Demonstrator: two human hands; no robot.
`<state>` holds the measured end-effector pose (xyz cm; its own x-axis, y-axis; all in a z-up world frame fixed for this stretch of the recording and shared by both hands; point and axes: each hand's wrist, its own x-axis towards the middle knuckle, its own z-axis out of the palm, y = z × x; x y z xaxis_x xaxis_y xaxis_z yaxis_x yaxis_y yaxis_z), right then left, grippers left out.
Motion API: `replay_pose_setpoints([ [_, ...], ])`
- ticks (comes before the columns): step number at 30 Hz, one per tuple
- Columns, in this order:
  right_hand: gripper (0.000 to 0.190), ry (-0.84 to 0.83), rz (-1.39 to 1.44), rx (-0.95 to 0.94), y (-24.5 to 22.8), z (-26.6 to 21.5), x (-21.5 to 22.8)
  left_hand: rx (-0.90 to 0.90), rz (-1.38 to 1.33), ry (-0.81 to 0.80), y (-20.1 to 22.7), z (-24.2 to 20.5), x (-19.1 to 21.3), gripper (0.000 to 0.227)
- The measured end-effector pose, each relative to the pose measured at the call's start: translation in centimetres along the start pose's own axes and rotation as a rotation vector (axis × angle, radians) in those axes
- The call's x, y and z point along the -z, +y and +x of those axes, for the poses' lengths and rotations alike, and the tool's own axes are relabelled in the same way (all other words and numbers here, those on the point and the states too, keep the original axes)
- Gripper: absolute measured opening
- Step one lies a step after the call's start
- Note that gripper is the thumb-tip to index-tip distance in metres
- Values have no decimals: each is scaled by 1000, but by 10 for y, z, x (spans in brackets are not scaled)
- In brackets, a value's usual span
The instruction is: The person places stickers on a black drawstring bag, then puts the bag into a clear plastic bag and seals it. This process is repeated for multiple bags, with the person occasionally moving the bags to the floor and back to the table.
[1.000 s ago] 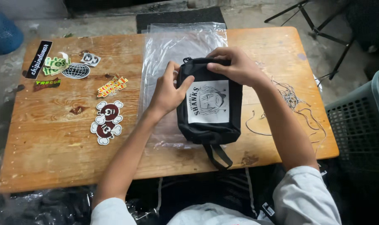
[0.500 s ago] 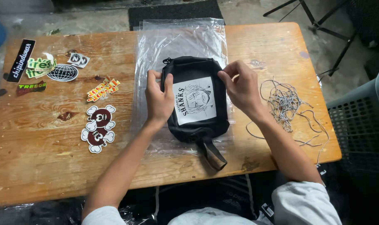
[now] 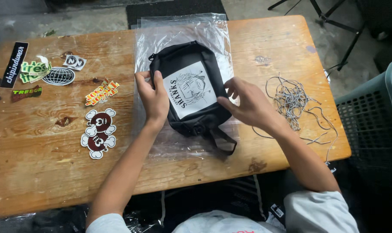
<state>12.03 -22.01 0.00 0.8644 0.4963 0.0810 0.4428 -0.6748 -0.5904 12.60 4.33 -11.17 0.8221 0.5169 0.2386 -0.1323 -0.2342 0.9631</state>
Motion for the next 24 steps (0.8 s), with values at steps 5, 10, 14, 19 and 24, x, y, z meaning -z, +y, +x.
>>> replay_pose_setpoints([
  [5,25,246,128,-113,16,-26,-13,-33,-25,47,15,-5,-1,12],
  [10,30,396,129,-186,17,-24,-27,-101,-57,82,40,-19,-3,14],
  [14,38,320,158,-376,12,-15,-28,-159,-95,154,52,-28,-6,13],
  [19,39,250,271,-489,28,-4,-35,-181,-190,186,45,-32,-11,11],
  [24,47,214,284,-575,29,4,-31,-206,-203,193,49,-33,-13,8],
])
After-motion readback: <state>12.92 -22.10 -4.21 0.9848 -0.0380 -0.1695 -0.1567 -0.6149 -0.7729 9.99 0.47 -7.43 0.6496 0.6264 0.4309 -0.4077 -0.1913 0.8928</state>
